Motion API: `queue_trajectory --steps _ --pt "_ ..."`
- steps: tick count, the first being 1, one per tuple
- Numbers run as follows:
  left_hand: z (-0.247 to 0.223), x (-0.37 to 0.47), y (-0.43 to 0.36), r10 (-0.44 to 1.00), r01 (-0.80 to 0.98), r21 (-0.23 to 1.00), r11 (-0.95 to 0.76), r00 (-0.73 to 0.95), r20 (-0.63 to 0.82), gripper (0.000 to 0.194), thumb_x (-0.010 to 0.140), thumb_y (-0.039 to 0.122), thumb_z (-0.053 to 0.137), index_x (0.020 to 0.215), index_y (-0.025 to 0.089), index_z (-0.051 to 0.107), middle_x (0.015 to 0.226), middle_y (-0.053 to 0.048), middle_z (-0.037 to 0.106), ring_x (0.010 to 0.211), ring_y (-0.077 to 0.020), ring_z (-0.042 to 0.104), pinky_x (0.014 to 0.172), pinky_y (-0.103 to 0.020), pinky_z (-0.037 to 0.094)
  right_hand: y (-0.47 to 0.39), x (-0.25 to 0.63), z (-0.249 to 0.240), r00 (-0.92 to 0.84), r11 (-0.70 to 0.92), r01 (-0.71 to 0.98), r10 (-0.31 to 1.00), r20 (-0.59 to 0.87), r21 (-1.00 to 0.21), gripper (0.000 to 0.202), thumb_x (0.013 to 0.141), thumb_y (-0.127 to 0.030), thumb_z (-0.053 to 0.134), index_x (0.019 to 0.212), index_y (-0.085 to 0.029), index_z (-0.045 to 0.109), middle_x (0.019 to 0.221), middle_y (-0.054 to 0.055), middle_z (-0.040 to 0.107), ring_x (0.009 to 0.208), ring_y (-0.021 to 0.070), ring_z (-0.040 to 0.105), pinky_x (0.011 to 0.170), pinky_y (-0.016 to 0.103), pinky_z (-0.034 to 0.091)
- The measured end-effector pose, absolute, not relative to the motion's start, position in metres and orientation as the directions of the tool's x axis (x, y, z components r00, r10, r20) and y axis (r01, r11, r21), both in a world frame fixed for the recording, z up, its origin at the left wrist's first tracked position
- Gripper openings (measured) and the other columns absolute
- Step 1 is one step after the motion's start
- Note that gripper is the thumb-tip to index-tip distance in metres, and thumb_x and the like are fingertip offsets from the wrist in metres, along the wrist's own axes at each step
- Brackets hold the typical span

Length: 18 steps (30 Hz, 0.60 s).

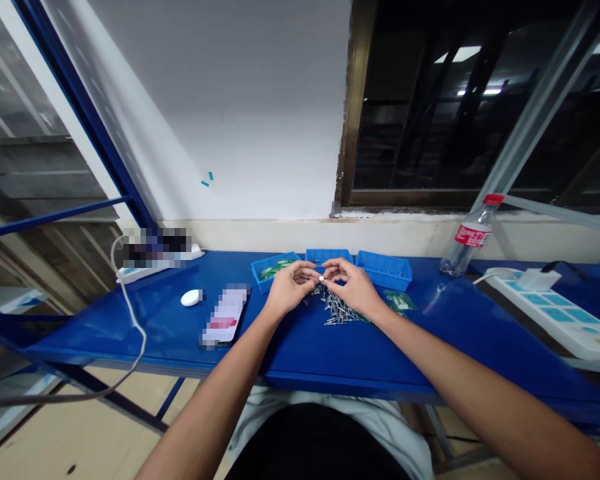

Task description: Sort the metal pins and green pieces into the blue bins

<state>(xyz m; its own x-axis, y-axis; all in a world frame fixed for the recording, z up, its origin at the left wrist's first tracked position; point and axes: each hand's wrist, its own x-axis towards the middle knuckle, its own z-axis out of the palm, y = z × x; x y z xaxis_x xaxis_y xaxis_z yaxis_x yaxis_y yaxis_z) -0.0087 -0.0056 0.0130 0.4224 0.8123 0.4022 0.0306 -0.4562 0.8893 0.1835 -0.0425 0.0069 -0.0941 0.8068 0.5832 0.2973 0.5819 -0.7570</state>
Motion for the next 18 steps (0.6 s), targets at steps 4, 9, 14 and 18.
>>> queue_trajectory --steps 4,9,14,18 --pt "0.016 -0.009 -0.008 0.827 0.024 0.910 -0.415 0.426 0.366 0.037 0.083 0.026 0.076 0.117 0.016 0.065 0.104 -0.012 0.079 0.099 -0.0236 0.076 0.096 -0.043 0.059 -0.043 0.186 0.008 -0.125 0.635 0.404 0.752 0.648 -0.659 0.028 0.087 -0.022 0.065 0.115 -0.022 0.064 0.095 0.004 0.071 0.084 0.0181 0.067 0.079 0.033 0.057" --pt "0.013 -0.010 -0.003 0.824 0.023 0.884 -0.467 0.373 0.425 0.035 0.088 0.029 0.071 0.120 0.015 0.064 0.107 -0.014 0.078 0.100 -0.0230 0.075 0.092 -0.039 0.061 -0.031 0.199 0.010 -0.119 0.645 0.594 0.661 0.741 -0.480 0.021 0.087 -0.013 0.059 0.102 -0.022 0.071 0.098 0.005 0.070 0.090 0.0212 0.065 0.084 0.035 0.053" --pt "0.007 -0.013 0.004 0.827 0.090 0.852 -0.517 0.311 0.469 0.034 0.093 0.030 0.063 0.124 0.016 0.062 0.102 -0.010 0.077 0.092 -0.0197 0.075 0.082 -0.033 0.061 -0.010 0.222 0.007 -0.016 0.513 0.740 0.661 0.750 -0.436 0.018 0.087 -0.013 0.061 0.092 -0.023 0.075 0.095 0.006 0.073 0.097 0.0263 0.064 0.092 0.043 0.050" --pt "0.009 -0.015 0.003 0.822 0.120 0.836 -0.535 0.300 0.484 0.034 0.094 0.031 0.060 0.125 0.016 0.062 0.102 -0.010 0.077 0.090 -0.0197 0.075 0.079 -0.032 0.061 -0.012 0.229 0.008 -0.116 0.513 0.776 0.687 0.718 -0.366 0.020 0.089 -0.013 0.062 0.098 -0.024 0.076 0.101 0.006 0.074 0.101 0.0265 0.063 0.094 0.043 0.049"
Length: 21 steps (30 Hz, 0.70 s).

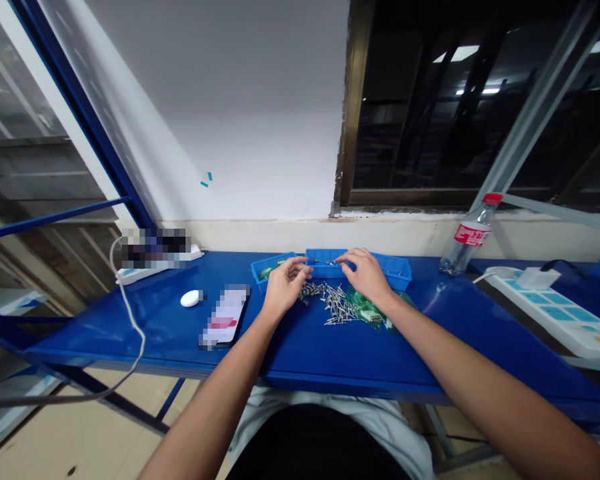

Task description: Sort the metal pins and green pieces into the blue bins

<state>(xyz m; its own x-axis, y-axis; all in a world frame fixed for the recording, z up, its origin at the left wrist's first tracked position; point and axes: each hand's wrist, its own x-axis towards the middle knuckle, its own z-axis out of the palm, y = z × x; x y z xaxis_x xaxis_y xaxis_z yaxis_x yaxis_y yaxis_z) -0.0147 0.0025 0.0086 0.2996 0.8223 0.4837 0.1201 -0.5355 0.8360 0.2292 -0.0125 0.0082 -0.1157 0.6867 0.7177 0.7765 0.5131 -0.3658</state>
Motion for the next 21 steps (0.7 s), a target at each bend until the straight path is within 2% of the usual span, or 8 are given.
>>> queue_trajectory --steps 4,8,11,15,18,21 --pt "0.011 -0.015 -0.001 0.828 0.155 0.831 -0.535 0.294 0.478 0.034 0.095 0.032 0.059 0.125 0.017 0.063 0.103 -0.010 0.077 0.089 -0.0201 0.075 0.077 -0.031 0.061 -0.025 0.220 0.007 -0.339 0.569 0.775 0.743 0.577 -0.276 0.013 0.093 -0.023 0.064 0.096 -0.025 0.077 0.094 0.005 0.075 0.093 0.0245 0.064 0.087 0.040 0.049" --pt "0.012 -0.015 -0.001 0.825 0.164 0.824 -0.543 0.291 0.485 0.033 0.094 0.030 0.059 0.124 0.017 0.064 0.103 -0.009 0.078 0.088 -0.0200 0.076 0.080 -0.032 0.060 -0.029 0.207 -0.003 -0.317 0.492 0.816 0.820 0.478 -0.304 0.014 0.089 -0.035 0.071 0.086 -0.023 0.077 0.080 0.004 0.073 0.083 0.0228 0.065 0.077 0.034 0.048" --pt "0.013 -0.015 -0.001 0.824 0.175 0.819 -0.547 0.286 0.489 0.032 0.094 0.029 0.058 0.123 0.018 0.065 0.102 -0.008 0.078 0.086 -0.0201 0.075 0.080 -0.032 0.060 -0.027 0.201 -0.007 -0.269 0.440 0.820 0.860 0.433 -0.365 0.010 0.087 -0.025 0.068 0.086 -0.023 0.078 0.081 0.003 0.074 0.079 0.0197 0.066 0.073 0.030 0.047" --pt "0.012 -0.015 -0.001 0.823 0.175 0.820 -0.546 0.295 0.485 0.032 0.093 0.028 0.058 0.122 0.017 0.065 0.101 -0.008 0.077 0.085 -0.0203 0.075 0.081 -0.032 0.059 -0.026 0.199 -0.006 -0.220 0.386 0.800 0.901 0.374 -0.459 0.015 0.083 -0.017 0.065 0.087 -0.022 0.078 0.080 0.000 0.076 0.071 0.0168 0.067 0.067 0.027 0.046" --pt "0.011 -0.014 -0.002 0.820 0.173 0.818 -0.549 0.300 0.487 0.032 0.093 0.029 0.058 0.122 0.018 0.065 0.101 -0.008 0.077 0.084 -0.0199 0.075 0.079 -0.031 0.059 -0.026 0.202 -0.004 -0.172 0.374 0.764 0.903 0.393 -0.525 0.014 0.084 -0.019 0.065 0.092 -0.021 0.077 0.079 0.001 0.075 0.069 0.0168 0.066 0.067 0.027 0.047" --pt "0.012 -0.014 -0.003 0.825 0.217 0.809 -0.547 0.305 0.476 0.029 0.094 0.036 0.060 0.115 0.018 0.069 0.089 -0.006 0.076 0.074 -0.0195 0.073 0.070 -0.029 0.057 -0.025 0.205 -0.001 -0.104 0.425 0.730 0.843 0.527 -0.535 0.018 0.090 -0.023 0.062 0.103 -0.020 0.075 0.087 0.004 0.072 0.074 0.0179 0.065 0.073 0.030 0.050"
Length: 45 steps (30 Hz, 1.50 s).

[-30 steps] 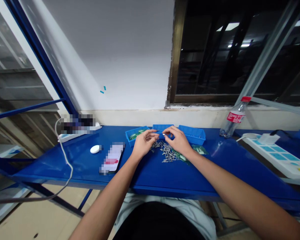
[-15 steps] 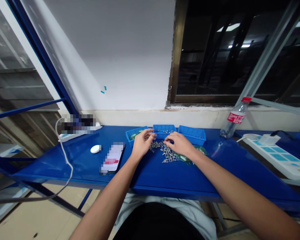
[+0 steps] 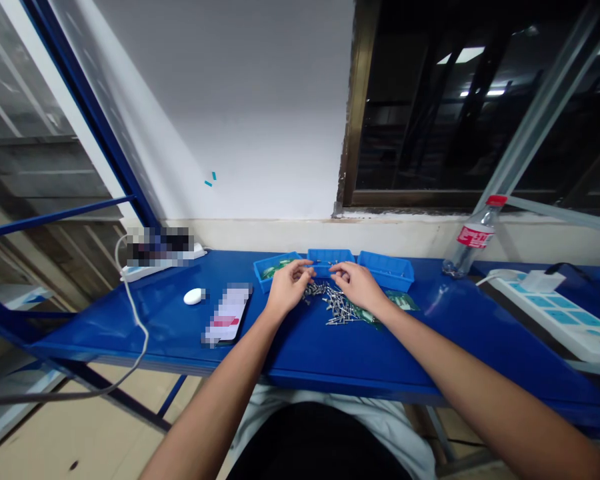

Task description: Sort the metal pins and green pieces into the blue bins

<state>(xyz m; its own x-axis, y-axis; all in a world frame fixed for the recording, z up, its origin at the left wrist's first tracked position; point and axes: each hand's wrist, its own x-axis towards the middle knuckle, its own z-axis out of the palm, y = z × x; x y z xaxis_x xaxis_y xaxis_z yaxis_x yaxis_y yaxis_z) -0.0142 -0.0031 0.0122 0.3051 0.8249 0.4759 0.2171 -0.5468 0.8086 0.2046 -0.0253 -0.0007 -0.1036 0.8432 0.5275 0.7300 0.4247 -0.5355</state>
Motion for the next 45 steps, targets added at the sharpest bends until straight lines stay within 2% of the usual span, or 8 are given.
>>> queue_trajectory --steps 4,9,13,18,25,32,41,45 --pt "0.014 -0.013 -0.008 0.829 0.301 0.792 -0.532 0.377 0.413 0.034 0.094 0.047 0.059 0.103 0.017 0.072 0.068 -0.003 0.070 0.055 -0.0168 0.064 0.055 -0.026 0.050 -0.028 0.205 0.003 -0.058 0.518 0.650 0.763 0.644 -0.556 0.017 0.096 -0.027 0.059 0.102 -0.020 0.073 0.098 0.007 0.069 0.078 0.0179 0.065 0.077 0.032 0.054" --pt "0.013 -0.010 -0.011 0.794 0.190 0.855 -0.482 0.507 0.335 0.038 0.095 0.039 0.057 0.124 0.016 0.067 0.086 -0.006 0.076 0.053 -0.0132 0.063 0.058 -0.026 0.053 -0.040 0.195 0.009 -0.076 0.599 0.529 0.739 0.670 -0.601 0.012 0.093 -0.032 0.067 0.095 -0.022 0.073 0.094 0.006 0.069 0.081 0.0201 0.068 0.075 0.033 0.057" --pt "0.014 -0.009 -0.010 0.790 0.162 0.884 -0.439 0.537 0.294 0.036 0.094 0.031 0.057 0.123 0.015 0.071 0.095 -0.009 0.078 0.068 -0.0168 0.070 0.063 -0.027 0.055 -0.050 0.188 0.014 -0.083 0.650 0.481 0.701 0.708 -0.588 0.009 0.093 -0.030 0.067 0.091 -0.023 0.072 0.095 0.006 0.070 0.086 0.0217 0.068 0.077 0.035 0.057" --pt "0.013 -0.011 -0.006 0.824 0.064 0.925 -0.375 0.480 0.301 0.041 0.087 0.039 0.071 0.119 0.014 0.075 0.105 -0.012 0.079 0.088 -0.0243 0.075 0.081 -0.035 0.060 -0.053 0.185 0.012 -0.151 0.695 0.476 0.668 0.729 -0.539 0.007 0.090 -0.025 0.069 0.083 -0.023 0.070 0.096 0.005 0.072 0.093 0.0225 0.068 0.088 0.038 0.055" --pt "0.008 -0.011 -0.002 0.849 -0.008 0.921 -0.390 0.385 0.363 0.030 0.080 0.030 0.079 0.105 0.015 0.072 0.101 -0.012 0.078 0.094 -0.0241 0.075 0.087 -0.037 0.060 -0.045 0.184 -0.002 -0.079 0.551 0.307 0.828 0.556 -0.776 0.017 0.088 -0.037 0.071 0.097 -0.022 0.071 0.097 0.006 0.075 0.087 0.0219 0.072 0.080 0.036 0.060" --pt "0.000 -0.006 -0.003 0.825 0.023 0.901 -0.434 0.413 0.386 0.035 0.077 0.022 0.081 0.095 0.019 0.050 0.086 -0.006 0.076 0.081 -0.0187 0.075 0.076 -0.030 0.059 -0.047 0.184 0.004 -0.095 0.503 0.459 0.847 0.523 -0.732 0.021 0.091 -0.038 0.065 0.096 -0.021 0.076 0.092 0.006 0.076 0.079 0.0197 0.069 0.068 0.031 0.055" --pt "0.004 -0.008 -0.009 0.744 0.179 0.793 -0.583 0.511 0.431 0.025 0.079 0.020 0.076 0.094 0.019 0.057 0.086 -0.003 0.075 0.079 -0.0171 0.073 0.074 -0.027 0.055 -0.046 0.187 0.005 -0.148 0.466 0.495 0.877 0.457 -0.734 0.016 0.086 -0.035 0.066 0.083 -0.020 0.069 0.075 0.001 0.070 0.063 0.0155 0.058 0.057 0.026 0.044" --pt "0.010 -0.006 -0.009 0.767 0.091 0.822 -0.562 0.430 0.477 0.027 0.082 0.023 0.076 0.099 0.019 0.055 0.092 -0.006 0.075 0.083 -0.0166 0.072 0.081 -0.031 0.056 -0.046 0.189 0.006 -0.101 0.501 0.520 0.840 0.533 -0.692 0.015 0.092 -0.033 0.059 0.084 -0.021 0.064 0.075 0.000 0.065 0.065 0.0162 0.057 0.057 0.026 0.042"
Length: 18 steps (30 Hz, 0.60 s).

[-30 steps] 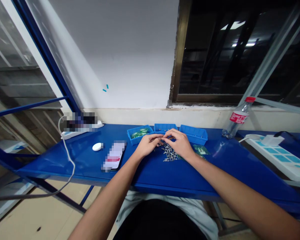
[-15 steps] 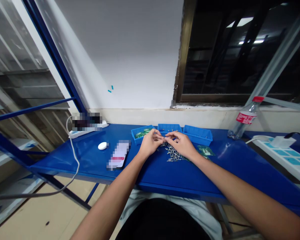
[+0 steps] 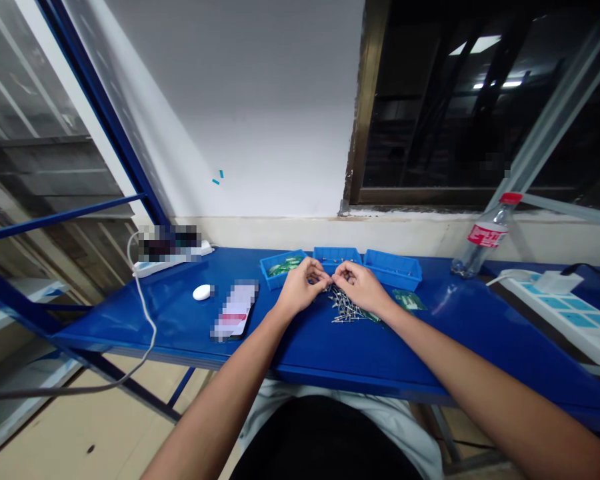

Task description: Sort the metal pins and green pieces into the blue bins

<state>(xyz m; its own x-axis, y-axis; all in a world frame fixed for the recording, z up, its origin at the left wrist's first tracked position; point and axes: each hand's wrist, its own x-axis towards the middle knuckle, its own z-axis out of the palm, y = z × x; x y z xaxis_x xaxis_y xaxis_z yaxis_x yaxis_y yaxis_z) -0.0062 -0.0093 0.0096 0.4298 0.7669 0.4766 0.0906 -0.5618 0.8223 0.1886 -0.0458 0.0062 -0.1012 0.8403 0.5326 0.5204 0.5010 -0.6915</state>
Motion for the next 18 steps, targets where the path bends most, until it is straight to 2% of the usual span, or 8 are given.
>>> queue_trajectory --steps 3,5,8,10,12,14,16,18 --pt "0.014 -0.006 -0.008 0.826 -0.088 0.895 -0.437 0.356 0.438 0.038 0.078 0.023 0.081 0.103 0.017 0.053 0.096 -0.009 0.075 0.089 -0.0177 0.072 0.087 -0.034 0.056 -0.047 0.190 0.008 -0.177 0.562 0.564 0.798 0.576 -0.605 0.017 0.096 -0.032 0.055 0.087 -0.021 0.065 0.081 0.002 0.065 0.069 0.0164 0.057 0.062 0.028 0.044" --pt "0.016 -0.007 -0.008 0.838 -0.187 0.920 -0.345 0.379 0.392 0.045 0.075 0.022 0.084 0.108 0.016 0.054 0.098 -0.009 0.075 0.091 -0.0183 0.073 0.090 -0.036 0.057 -0.048 0.191 0.009 -0.253 0.613 0.583 0.760 0.598 -0.533 0.017 0.097 -0.030 0.054 0.090 -0.021 0.067 0.085 0.003 0.065 0.069 0.0162 0.057 0.066 0.029 0.045" --pt "0.018 -0.007 -0.009 0.810 -0.228 0.932 -0.280 0.465 0.357 0.054 0.074 0.021 0.085 0.119 0.015 0.056 0.102 -0.011 0.075 0.092 -0.0193 0.074 0.093 -0.039 0.057 -0.049 0.190 0.009 -0.297 0.650 0.596 0.725 0.622 -0.472 0.012 0.095 -0.026 0.056 0.091 -0.021 0.067 0.084 0.003 0.064 0.067 0.0158 0.055 0.067 0.030 0.045" --pt "0.018 -0.007 -0.009 0.797 -0.222 0.933 -0.284 0.485 0.358 0.059 0.074 0.021 0.085 0.125 0.015 0.057 0.109 -0.014 0.075 0.096 -0.0209 0.073 0.095 -0.041 0.057 -0.049 0.190 0.009 -0.271 0.639 0.603 0.727 0.631 -0.478 0.010 0.092 -0.024 0.059 0.087 -0.021 0.067 0.081 0.002 0.064 0.067 0.0164 0.056 0.067 0.030 0.045" --pt "0.016 -0.007 -0.006 0.804 -0.221 0.927 -0.302 0.464 0.373 0.063 0.073 0.021 0.085 0.128 0.014 0.057 0.117 -0.017 0.073 0.104 -0.0236 0.072 0.097 -0.042 0.057 -0.046 0.191 0.008 -0.191 0.599 0.595 0.753 0.630 -0.535 0.011 0.091 -0.028 0.060 0.086 -0.021 0.067 0.079 0.002 0.065 0.069 0.0176 0.058 0.066 0.030 0.046" --pt "0.013 -0.008 -0.002 0.828 -0.204 0.921 -0.332 0.405 0.388 0.061 0.074 0.023 0.085 0.128 0.014 0.057 0.121 -0.018 0.071 0.108 -0.0251 0.071 0.097 -0.042 0.057 -0.041 0.194 0.007 -0.067 0.535 0.544 0.796 0.601 -0.647 0.017 0.093 -0.036 0.060 0.088 -0.021 0.066 0.080 0.003 0.068 0.070 0.0182 0.061 0.066 0.030 0.047" --pt "0.011 -0.009 0.003 0.860 -0.151 0.919 -0.364 0.326 0.394 0.055 0.079 0.027 0.081 0.127 0.014 0.058 0.116 -0.017 0.073 0.104 -0.0235 0.072 0.093 -0.040 0.057 -0.035 0.201 0.006 0.052 0.462 0.447 0.842 0.537 -0.767 0.024 0.093 -0.044 0.059 0.091 -0.021 0.064 0.079 0.003 0.069 0.066 0.0179 0.061 0.062 0.029 0.048" --pt "0.009 -0.011 0.006 0.881 -0.108 0.921 -0.375 0.268 0.390 0.049 0.084 0.031 0.076 0.126 0.013 0.058 0.110 -0.016 0.074 0.095 -0.0214 0.072 0.084 -0.036 0.058 -0.030 0.209 0.006 0.128 0.407 0.365 0.869 0.478 -0.837 0.030 0.093 -0.050 0.058 0.093 -0.021 0.061 0.077 0.003 0.068 0.060 0.0165 0.059 0.056 0.028 0.046"
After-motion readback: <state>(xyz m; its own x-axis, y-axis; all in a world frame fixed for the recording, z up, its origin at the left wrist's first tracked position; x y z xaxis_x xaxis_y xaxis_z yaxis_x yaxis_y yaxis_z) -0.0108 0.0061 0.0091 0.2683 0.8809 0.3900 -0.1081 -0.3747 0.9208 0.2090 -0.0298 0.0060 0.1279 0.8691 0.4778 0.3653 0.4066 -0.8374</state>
